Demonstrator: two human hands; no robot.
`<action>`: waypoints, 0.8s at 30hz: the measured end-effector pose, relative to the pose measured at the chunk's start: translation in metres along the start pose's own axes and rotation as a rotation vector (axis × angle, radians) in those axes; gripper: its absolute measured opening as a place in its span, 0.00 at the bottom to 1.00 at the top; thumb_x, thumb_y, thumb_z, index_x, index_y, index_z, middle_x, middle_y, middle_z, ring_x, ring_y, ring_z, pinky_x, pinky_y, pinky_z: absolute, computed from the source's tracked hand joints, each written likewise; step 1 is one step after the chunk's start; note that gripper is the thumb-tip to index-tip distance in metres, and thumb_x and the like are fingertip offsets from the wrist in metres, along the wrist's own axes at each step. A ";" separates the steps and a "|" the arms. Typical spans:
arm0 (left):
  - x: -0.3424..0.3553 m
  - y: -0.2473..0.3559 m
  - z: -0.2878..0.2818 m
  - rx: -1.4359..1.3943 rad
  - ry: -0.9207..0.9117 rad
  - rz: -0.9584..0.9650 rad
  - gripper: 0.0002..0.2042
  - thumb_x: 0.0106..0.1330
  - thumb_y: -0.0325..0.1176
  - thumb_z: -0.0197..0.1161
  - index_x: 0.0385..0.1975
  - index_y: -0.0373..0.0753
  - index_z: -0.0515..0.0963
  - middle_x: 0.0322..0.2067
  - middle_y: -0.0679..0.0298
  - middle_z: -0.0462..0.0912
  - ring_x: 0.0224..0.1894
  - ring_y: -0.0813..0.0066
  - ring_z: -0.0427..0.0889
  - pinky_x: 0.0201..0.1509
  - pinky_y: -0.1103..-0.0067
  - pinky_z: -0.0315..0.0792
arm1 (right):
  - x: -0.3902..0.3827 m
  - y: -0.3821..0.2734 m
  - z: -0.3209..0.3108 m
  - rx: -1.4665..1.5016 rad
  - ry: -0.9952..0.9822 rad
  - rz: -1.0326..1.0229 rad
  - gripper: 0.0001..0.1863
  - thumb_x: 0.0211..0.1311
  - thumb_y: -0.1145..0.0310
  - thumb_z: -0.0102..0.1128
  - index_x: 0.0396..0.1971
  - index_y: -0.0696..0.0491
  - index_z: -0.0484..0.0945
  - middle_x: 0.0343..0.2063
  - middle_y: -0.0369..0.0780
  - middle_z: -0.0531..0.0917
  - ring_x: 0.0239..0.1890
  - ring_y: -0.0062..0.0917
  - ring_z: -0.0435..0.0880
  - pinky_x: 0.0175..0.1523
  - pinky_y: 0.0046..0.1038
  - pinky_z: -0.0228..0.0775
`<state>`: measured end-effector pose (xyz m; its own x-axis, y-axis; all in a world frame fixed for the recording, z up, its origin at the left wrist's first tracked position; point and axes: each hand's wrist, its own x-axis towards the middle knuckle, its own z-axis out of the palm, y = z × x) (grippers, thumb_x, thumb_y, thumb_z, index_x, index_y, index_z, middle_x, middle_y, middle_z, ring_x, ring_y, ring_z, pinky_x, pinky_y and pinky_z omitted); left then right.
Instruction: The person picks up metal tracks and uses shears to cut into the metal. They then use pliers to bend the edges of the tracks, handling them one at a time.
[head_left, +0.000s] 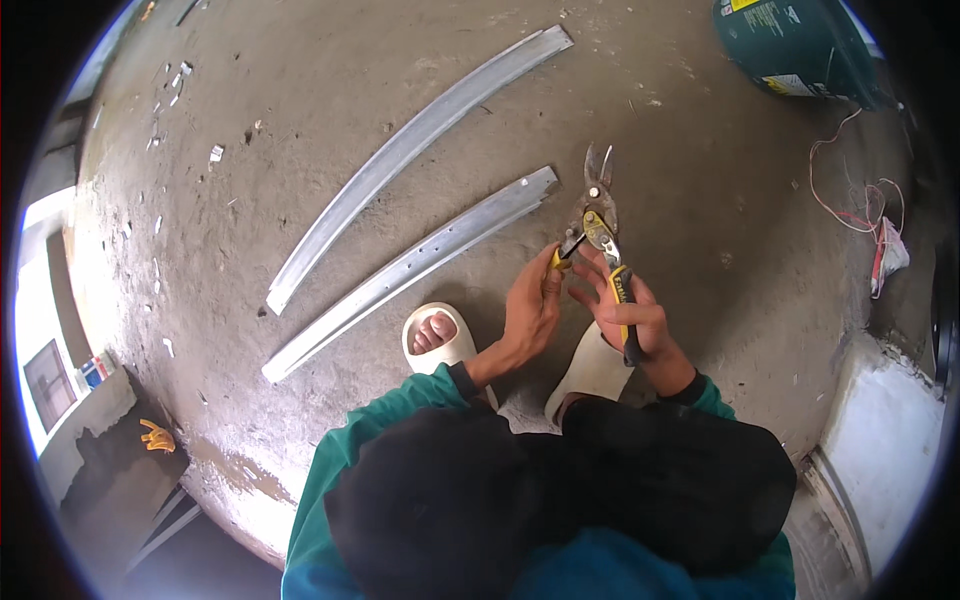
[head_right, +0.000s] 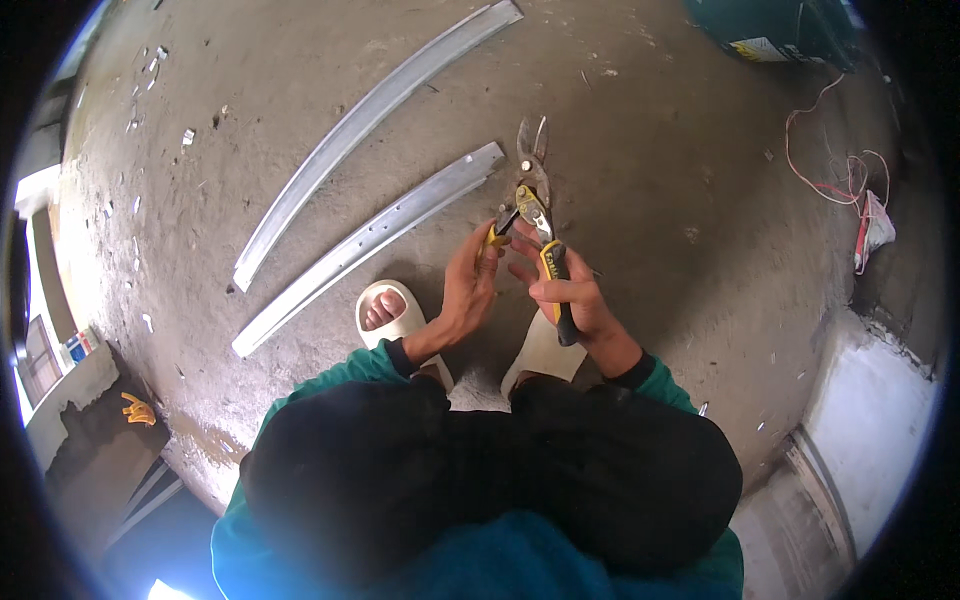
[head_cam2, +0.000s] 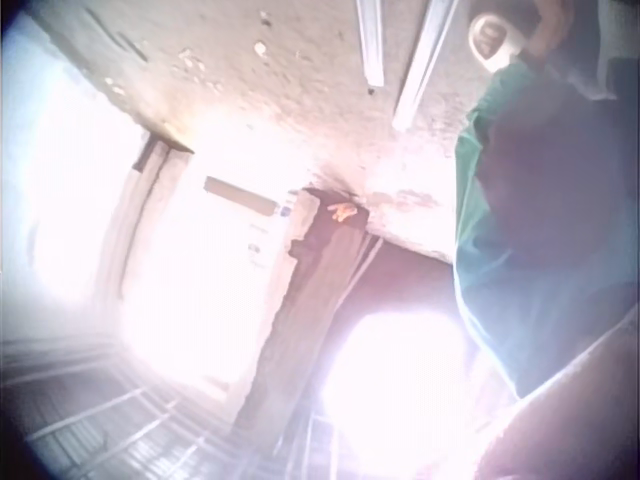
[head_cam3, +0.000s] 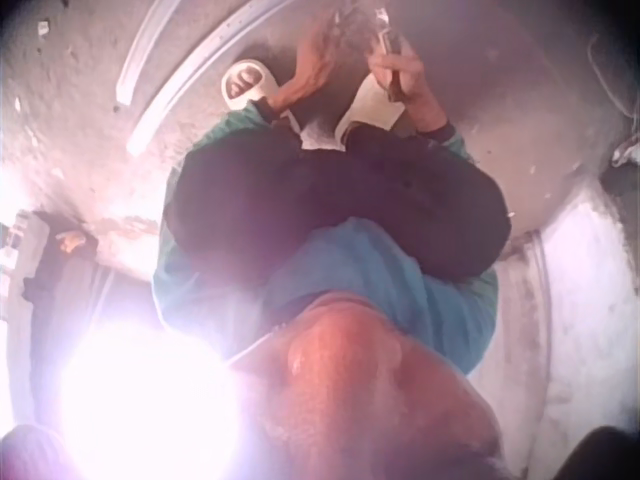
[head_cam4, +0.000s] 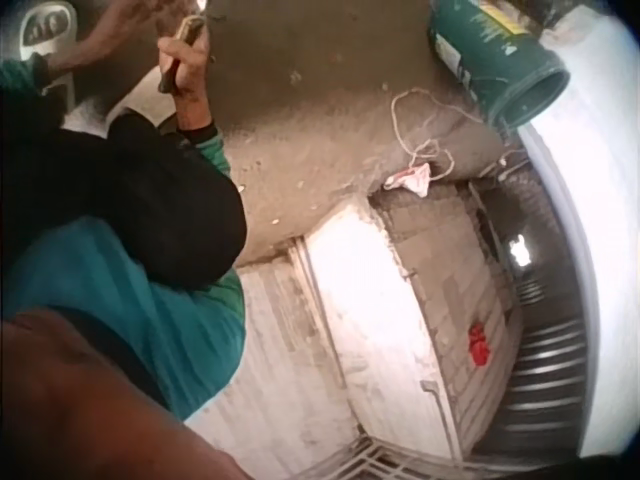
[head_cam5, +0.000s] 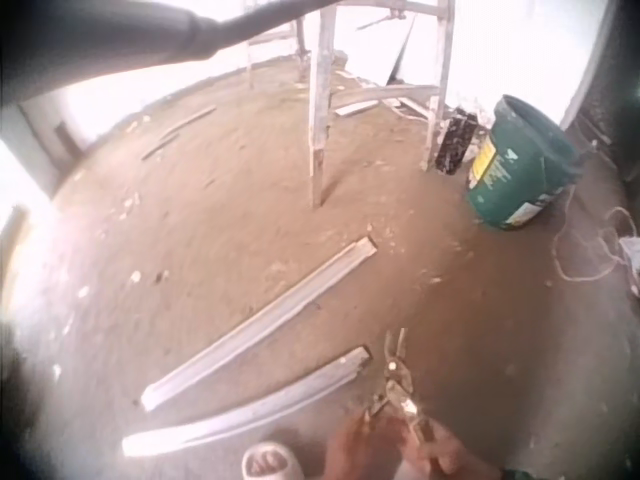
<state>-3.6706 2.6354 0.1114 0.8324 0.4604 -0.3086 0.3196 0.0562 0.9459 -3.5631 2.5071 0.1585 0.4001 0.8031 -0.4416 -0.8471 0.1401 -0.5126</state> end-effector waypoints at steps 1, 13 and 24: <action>-0.001 0.000 -0.001 -0.026 0.035 0.001 0.18 0.71 0.36 0.47 0.56 0.34 0.68 0.56 0.47 0.66 0.53 0.52 0.71 0.51 0.69 0.68 | 0.000 0.001 -0.004 0.017 0.029 0.084 0.45 0.37 0.78 0.55 0.65 0.51 0.57 0.65 0.37 0.57 0.64 0.29 0.58 0.67 0.37 0.48; 0.015 0.017 -0.036 0.036 -0.429 0.220 0.22 0.68 0.44 0.51 0.57 0.38 0.70 0.56 0.52 0.63 0.59 0.58 0.61 0.61 0.67 0.55 | -0.004 0.002 0.001 -0.283 0.003 0.132 0.46 0.37 0.72 0.62 0.63 0.54 0.54 0.55 0.44 0.65 0.62 0.32 0.62 0.66 0.38 0.52; 0.079 -0.032 -0.110 0.963 0.047 0.411 0.32 0.38 0.40 0.75 0.47 0.43 0.71 0.41 0.61 0.75 0.44 0.61 0.73 0.50 0.68 0.63 | -0.002 -0.072 -0.108 -2.236 0.516 0.009 0.46 0.35 0.54 0.74 0.56 0.56 0.64 0.55 0.50 0.67 0.59 0.44 0.63 0.59 0.42 0.60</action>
<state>-3.6646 2.7674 0.0680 0.9469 0.3188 0.0424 0.2582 -0.8322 0.4906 -3.4653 2.4329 0.1167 0.7338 0.5836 -0.3478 0.5979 -0.7978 -0.0773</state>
